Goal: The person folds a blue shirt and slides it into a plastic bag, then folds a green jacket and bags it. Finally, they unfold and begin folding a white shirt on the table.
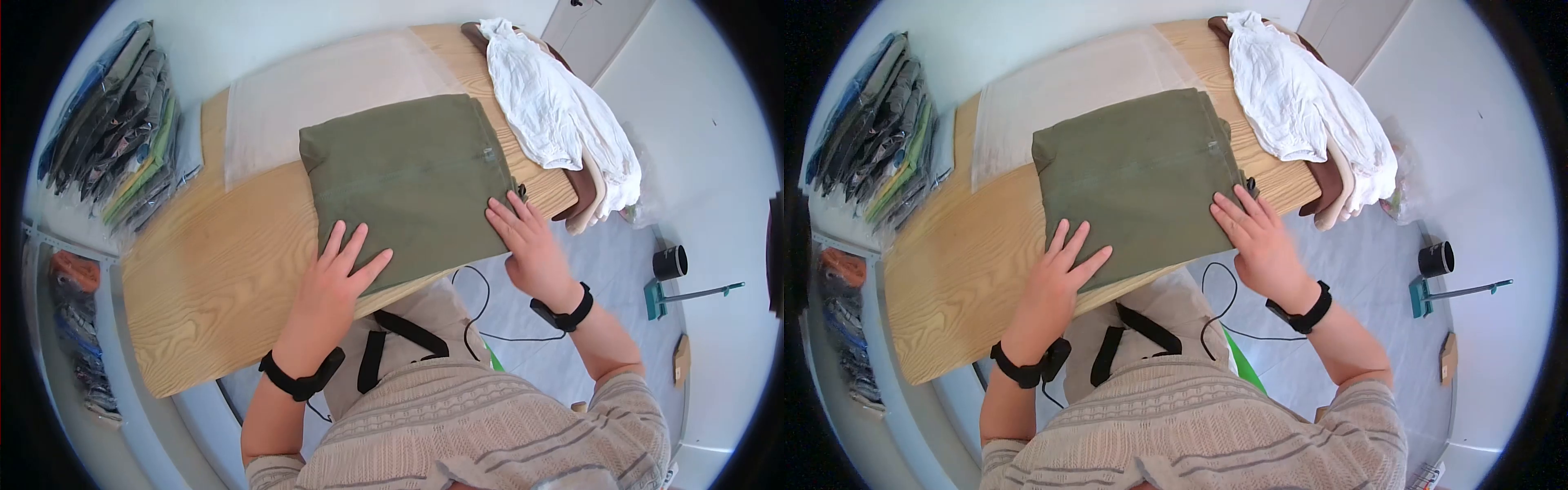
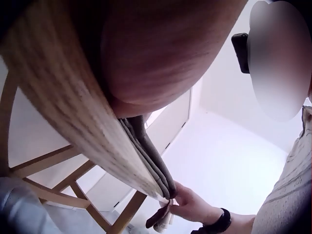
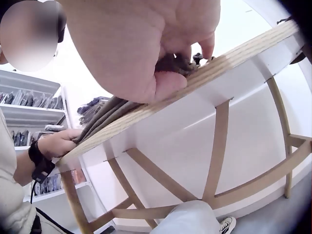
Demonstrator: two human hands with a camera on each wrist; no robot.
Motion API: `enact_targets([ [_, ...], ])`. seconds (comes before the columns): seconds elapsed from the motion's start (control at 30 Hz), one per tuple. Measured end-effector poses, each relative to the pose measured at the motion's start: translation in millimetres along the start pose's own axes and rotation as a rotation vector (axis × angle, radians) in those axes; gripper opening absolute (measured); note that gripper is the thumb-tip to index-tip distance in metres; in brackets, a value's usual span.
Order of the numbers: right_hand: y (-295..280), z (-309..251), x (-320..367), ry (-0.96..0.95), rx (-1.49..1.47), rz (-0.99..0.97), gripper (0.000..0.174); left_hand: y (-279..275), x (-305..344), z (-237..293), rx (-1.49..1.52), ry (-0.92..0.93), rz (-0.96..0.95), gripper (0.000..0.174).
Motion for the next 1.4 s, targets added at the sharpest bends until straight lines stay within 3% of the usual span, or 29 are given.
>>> enact_targets([
  [0.07,11.6,-1.6,7.5,-0.009,0.023,-0.021,0.074,-0.1,5.4,1.1,0.021,-0.020,-0.042,0.061],
  [0.2,17.3,-5.0,29.5,-0.054,-0.089,0.162,0.070,-5.2,27.7,3.4,0.022,-0.055,-0.119,0.061],
  [0.3,18.2,-16.8,51.1,-0.212,-0.110,0.229,0.067,-14.2,53.1,2.2,0.031,-0.022,-0.185,0.057],
  [0.37,9.7,-21.6,66.3,-0.300,-0.139,0.439,0.073,-31.3,65.6,4.9,0.280,-0.026,-0.262,0.065],
  [0.47,16.3,8.0,71.2,-0.264,-0.127,0.594,0.080,-42.7,73.3,-20.6,0.130,-0.164,-0.145,0.078],
  [0.67,7.7,18.7,34.7,-0.311,-0.080,0.556,0.078,-24.5,46.0,-21.5,-0.143,0.008,-0.155,0.087],
  [0.77,-2.3,10.7,18.3,-0.360,-0.119,0.444,0.066,-25.0,40.4,-18.5,-0.064,-0.005,-0.147,0.082],
  [0.83,6.4,5.4,5.3,-0.377,-0.152,0.215,0.055,-23.6,42.4,-20.7,-0.047,-0.013,-0.152,0.078],
  [0.97,9.4,7.4,11.5,-0.379,-0.272,0.273,0.048,-25.6,48.1,-19.5,0.026,-0.012,-0.112,0.069],
  [1.23,28.5,35.0,44.2,-0.289,-0.194,0.494,0.089,-31.1,72.0,-22.4,0.092,-0.045,-0.183,0.072],
  [1.37,21.0,15.0,38.9,-0.343,-0.212,0.570,0.095,-29.0,85.6,-25.9,0.122,-0.059,-0.230,0.070],
  [1.4,18.4,3.5,35.1,-0.418,-0.215,0.548,0.089,-28.5,87.1,-25.8,0.119,-0.062,-0.234,0.070],
])
Point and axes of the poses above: each hand's wrist, its own x-axis away from the middle knuckle, its own y-axis out of the palm, z = x × y, the point moved 9 cm from there along -x, towards the middle knuckle, and after that the axes turned 7 degrees about -y, right-handed, at the moved point
